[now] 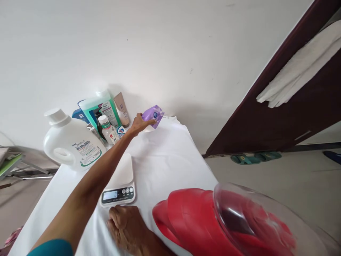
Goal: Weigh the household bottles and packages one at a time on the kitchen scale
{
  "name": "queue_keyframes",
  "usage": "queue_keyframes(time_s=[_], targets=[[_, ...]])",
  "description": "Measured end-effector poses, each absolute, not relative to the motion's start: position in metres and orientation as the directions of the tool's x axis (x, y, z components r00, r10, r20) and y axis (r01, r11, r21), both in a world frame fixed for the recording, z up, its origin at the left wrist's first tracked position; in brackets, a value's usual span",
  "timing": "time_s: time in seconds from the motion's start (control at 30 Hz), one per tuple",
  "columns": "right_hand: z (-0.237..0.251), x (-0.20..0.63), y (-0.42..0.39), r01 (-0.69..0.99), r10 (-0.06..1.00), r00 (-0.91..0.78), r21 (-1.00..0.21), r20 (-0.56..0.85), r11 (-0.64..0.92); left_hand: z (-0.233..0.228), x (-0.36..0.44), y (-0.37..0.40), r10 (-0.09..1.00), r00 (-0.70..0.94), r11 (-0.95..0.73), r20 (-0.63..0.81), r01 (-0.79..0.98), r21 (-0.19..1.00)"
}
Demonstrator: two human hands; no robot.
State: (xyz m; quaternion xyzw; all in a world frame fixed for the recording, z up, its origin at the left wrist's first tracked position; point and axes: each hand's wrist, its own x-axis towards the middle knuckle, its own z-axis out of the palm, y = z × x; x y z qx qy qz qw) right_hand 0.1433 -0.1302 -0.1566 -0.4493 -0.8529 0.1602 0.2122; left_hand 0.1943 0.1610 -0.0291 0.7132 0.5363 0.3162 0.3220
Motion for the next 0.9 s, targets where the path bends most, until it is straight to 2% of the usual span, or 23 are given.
queue_keyframes(time_s=[0.07,0.13,0.17,0.23,0.33,0.4,0.47,0.73,0.83,0.9], targets=[[-0.150,0.144,-0.129,0.703,0.846,-0.498,-0.482,0.193,0.524,-0.011,0.158,0.135,0.941,0.334,-0.224,0.063,0.471,0.853],[-0.147,0.144,-0.129,0.702,0.854,-0.491,-0.501,0.174,0.506,0.002,0.115,0.102,0.897,0.424,-0.293,0.123,0.364,0.884],[-0.146,0.144,-0.129,0.701,0.857,-0.487,-0.511,0.169,0.498,0.005,0.093,0.085,0.883,0.450,-0.319,0.134,0.364,0.875],[-0.146,0.143,-0.130,0.694,0.865,-0.476,-0.535,0.160,0.481,0.006,0.052,0.050,0.873,0.448,-0.403,0.191,0.445,0.799],[-0.148,0.143,-0.130,0.670,0.866,-0.480,-0.579,0.138,0.464,-0.005,0.006,0.010,0.850,0.451,-0.515,0.273,0.603,0.609],[-0.150,0.142,-0.129,0.663,0.864,-0.489,-0.592,0.122,0.459,-0.015,-0.013,-0.005,0.833,0.486,-0.547,0.264,0.655,0.522],[-0.151,0.142,-0.129,0.674,0.865,-0.489,-0.579,0.114,0.458,-0.025,-0.025,-0.012,0.818,0.528,-0.565,0.226,0.667,0.486],[-0.156,0.142,-0.130,0.677,0.867,-0.468,-0.560,0.172,0.477,-0.055,-0.035,-0.001,0.763,0.615,-0.625,0.197,0.626,0.466],[-0.160,0.142,-0.131,0.665,0.863,-0.462,-0.564,0.204,0.489,-0.053,-0.043,0.000,0.776,0.602,-0.603,0.186,0.623,0.499],[-0.163,0.142,-0.131,0.653,0.858,-0.455,-0.566,0.239,0.504,-0.054,-0.053,-0.004,0.803,0.557,-0.567,0.214,0.601,0.564]])
